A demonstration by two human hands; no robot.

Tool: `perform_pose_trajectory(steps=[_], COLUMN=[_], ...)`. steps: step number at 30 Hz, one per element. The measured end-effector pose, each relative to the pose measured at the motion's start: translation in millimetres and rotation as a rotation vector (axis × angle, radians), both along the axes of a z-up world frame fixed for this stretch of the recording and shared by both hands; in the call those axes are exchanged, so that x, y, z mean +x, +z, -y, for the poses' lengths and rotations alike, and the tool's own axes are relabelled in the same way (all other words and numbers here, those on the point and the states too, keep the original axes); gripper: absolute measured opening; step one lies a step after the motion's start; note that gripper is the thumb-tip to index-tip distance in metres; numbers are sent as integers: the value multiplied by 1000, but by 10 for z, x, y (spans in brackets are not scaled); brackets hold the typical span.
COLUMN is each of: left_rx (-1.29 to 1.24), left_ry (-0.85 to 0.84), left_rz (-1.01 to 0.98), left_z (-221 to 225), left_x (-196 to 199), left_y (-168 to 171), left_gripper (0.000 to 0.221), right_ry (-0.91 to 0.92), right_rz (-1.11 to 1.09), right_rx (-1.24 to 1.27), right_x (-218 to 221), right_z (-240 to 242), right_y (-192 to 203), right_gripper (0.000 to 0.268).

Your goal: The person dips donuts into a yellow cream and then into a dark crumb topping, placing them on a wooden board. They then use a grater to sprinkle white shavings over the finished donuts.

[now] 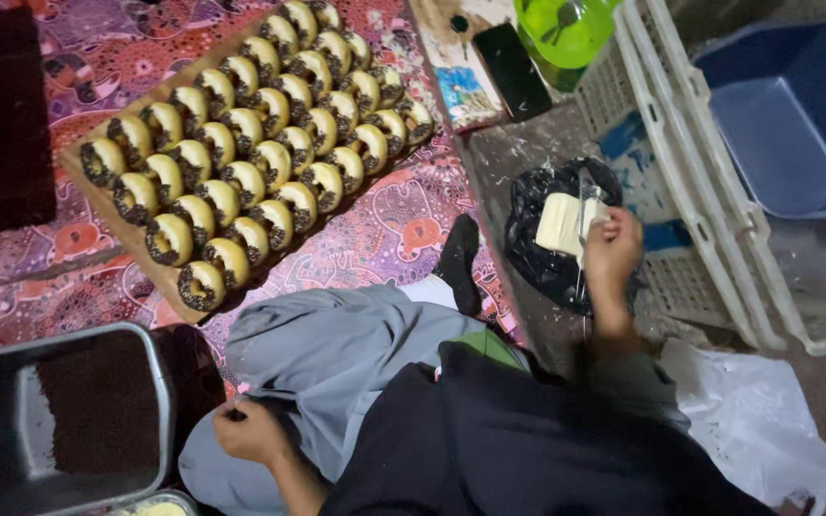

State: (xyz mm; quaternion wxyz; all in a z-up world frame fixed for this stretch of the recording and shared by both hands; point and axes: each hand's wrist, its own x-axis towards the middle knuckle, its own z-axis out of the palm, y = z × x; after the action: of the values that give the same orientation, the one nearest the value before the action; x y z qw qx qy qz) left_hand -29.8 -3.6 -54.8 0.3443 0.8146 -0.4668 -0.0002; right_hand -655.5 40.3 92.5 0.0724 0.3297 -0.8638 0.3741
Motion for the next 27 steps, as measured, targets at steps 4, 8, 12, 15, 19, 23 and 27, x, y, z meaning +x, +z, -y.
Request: perform_pose_trajectory(steps=[4, 8, 12, 15, 19, 23, 27], left_rx=[-24, 1, 18, 32, -18, -67, -191], left_ry=[-8, -2, 28, 25, -56, -25, -337], left_rz=[-35, -43, 24, -1, -47, -525, -892], left_z=[30, 16, -3, 1, 21, 266, 228], left_x=[26, 9, 2, -36, -101, -508, -1453], left_y=[25, 19, -26, -39, 72, 434, 1159], left_gripper=[14, 14, 15, 16, 14, 15, 8], right_ry=[73, 195, -43, -34, 293, 687, 697], right_rz=[-80, -155, 68, 50, 497, 1474, 1938], right_rx=[125, 193, 320, 68, -554, -731, -528], right_x=[-293, -393, -665, -771, -314, 687, 1739], right_z=[-82, -123, -162, -155, 137, 656, 1229], right_y=[-193, -356, -430, -349, -49, 473, 714], right_gripper=[78, 73, 66, 48, 45, 37, 41])
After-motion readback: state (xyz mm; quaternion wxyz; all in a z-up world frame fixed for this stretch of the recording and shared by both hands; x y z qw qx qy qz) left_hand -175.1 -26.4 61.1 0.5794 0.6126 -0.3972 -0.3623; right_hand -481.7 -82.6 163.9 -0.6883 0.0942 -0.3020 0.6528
